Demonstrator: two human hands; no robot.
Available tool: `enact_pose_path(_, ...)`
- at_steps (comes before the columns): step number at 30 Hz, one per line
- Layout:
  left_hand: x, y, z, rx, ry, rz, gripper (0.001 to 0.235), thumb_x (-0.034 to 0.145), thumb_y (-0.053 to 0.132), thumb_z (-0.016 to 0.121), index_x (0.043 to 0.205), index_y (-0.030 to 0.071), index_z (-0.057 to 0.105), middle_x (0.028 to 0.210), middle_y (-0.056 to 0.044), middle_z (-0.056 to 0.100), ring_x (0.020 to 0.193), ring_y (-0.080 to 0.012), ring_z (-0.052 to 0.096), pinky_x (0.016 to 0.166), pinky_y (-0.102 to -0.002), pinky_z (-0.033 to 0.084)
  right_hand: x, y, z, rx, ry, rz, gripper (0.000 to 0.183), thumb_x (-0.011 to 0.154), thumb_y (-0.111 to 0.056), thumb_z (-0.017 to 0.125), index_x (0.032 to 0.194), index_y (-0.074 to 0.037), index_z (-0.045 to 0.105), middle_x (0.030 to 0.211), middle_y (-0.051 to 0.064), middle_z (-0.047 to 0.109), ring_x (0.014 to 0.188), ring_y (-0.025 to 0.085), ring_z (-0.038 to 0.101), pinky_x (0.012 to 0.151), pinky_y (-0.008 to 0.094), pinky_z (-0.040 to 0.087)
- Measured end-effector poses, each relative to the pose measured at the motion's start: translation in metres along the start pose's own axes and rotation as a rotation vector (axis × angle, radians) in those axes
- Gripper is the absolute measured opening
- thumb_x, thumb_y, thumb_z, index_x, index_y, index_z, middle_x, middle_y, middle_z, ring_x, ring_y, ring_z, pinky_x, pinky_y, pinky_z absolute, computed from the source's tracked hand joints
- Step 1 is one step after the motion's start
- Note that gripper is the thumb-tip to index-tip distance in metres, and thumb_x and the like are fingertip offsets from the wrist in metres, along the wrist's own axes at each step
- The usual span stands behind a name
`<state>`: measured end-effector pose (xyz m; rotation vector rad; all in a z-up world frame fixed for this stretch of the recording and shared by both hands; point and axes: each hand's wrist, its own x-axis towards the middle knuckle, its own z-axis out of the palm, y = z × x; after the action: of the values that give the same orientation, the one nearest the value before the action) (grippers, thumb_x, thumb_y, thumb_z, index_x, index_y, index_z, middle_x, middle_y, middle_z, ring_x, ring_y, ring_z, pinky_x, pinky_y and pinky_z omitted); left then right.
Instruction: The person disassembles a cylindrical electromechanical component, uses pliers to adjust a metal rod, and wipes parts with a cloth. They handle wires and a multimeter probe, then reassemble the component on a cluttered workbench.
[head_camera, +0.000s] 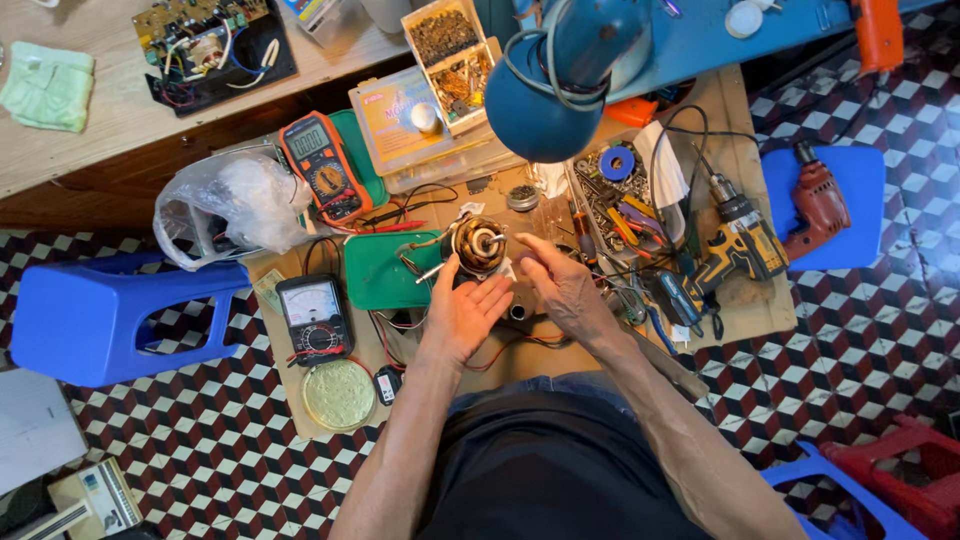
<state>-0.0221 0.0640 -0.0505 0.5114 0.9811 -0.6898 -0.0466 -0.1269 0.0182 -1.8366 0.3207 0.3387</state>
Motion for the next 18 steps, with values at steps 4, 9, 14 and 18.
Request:
enact_pose_path(4,-0.017,0.004,-0.011,0.077,-0.050,0.031,0.096,0.089,0.053,0.064,0.154,-0.002,0.020,0.148,-0.027,0.052,0.127,-0.0361,0.060,0.108,-0.049,0.048,-0.038,0.040,-0.038,0.036,0.195,0.082,0.038,0.104,-0.022,0.051,0.135,-0.003,0.061,0.113,0.011,0.076,0.091,0.015,0.071,0.078,0.027,0.058)
enact_pose_path(9,-0.043,0.007,-0.040,0.227,-0.060,0.270,0.077,0.094,0.047,0.060,0.150,-0.003,0.043,0.142,-0.022,0.059,0.120,-0.0276,0.063,0.104,-0.044,0.050,-0.096,0.090,-0.084,0.056,0.421,0.282,0.036,0.106,-0.020,0.051,0.134,0.001,0.062,0.110,0.014,0.075,0.090,0.016,0.070,0.075,0.028,0.055)
enact_pose_path(14,-0.050,-0.008,-0.057,0.371,0.012,0.525,0.051,0.100,0.030,0.061,0.139,-0.002,0.056,0.122,-0.019,0.069,0.099,-0.0197,0.066,0.095,-0.037,0.053,-0.108,0.103,-0.062,-0.132,0.388,0.327,0.043,0.098,-0.024,0.060,0.136,-0.002,0.061,0.111,0.015,0.074,0.089,0.018,0.071,0.077,0.032,0.056)
enact_pose_path(18,-0.053,-0.025,-0.064,0.390,0.021,0.473,0.046,0.101,0.029,0.059,0.137,0.001,0.056,0.116,-0.017,0.070,0.092,-0.0163,0.067,0.090,-0.034,0.056,-0.062,0.104,-0.022,-0.571,0.317,-0.090,0.066,0.090,-0.027,0.077,0.145,-0.001,0.052,0.131,0.023,0.060,0.116,0.036,0.062,0.098,0.046,0.051)
